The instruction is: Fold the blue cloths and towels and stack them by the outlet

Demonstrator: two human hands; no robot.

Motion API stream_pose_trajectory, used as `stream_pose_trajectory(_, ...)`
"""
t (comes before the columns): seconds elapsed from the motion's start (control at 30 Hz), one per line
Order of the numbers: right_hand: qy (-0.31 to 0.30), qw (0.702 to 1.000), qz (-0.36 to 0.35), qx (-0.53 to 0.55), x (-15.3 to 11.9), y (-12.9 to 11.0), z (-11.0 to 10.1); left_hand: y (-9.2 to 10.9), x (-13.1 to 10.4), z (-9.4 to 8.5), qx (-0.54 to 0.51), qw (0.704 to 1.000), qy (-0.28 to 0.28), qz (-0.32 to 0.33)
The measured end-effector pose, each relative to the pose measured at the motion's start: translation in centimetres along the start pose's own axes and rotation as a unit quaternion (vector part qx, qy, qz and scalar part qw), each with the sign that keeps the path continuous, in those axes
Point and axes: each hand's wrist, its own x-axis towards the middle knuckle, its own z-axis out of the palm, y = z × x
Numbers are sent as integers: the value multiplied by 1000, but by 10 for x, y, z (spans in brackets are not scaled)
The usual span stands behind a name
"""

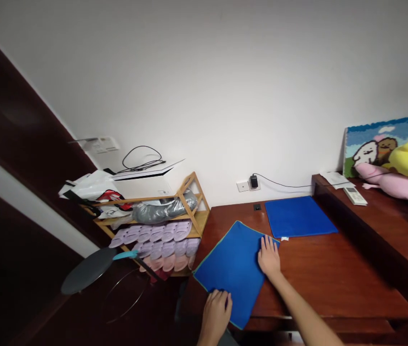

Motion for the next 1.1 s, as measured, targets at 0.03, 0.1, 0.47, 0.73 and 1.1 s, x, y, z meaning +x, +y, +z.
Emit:
stream_pose_trajectory(0.03, 9, 999, 40, 5, -9, -9, 10, 0, 12, 1, -11, 1000, 2, 17)
stream_pose_trajectory(0.1, 12, 996, 86, 18, -29, -24, 32, -7, 35, 4, -24, 998, -18, 52)
stream_pose_trajectory(0.47, -92, 985, -133, 57, 17, 14, 14, 17, -4, 96, 12, 994, -92, -60)
stream_pose_trajectory(0.73, -78, 989, -105, 64, -16, 40, 17, 22, 21, 73, -38, 997, -71, -13)
stream_pose_trajectory(1.1, -42, 998, 19, 43, 56, 14, 25, -3, 67, 67, -26, 994, -102, -1)
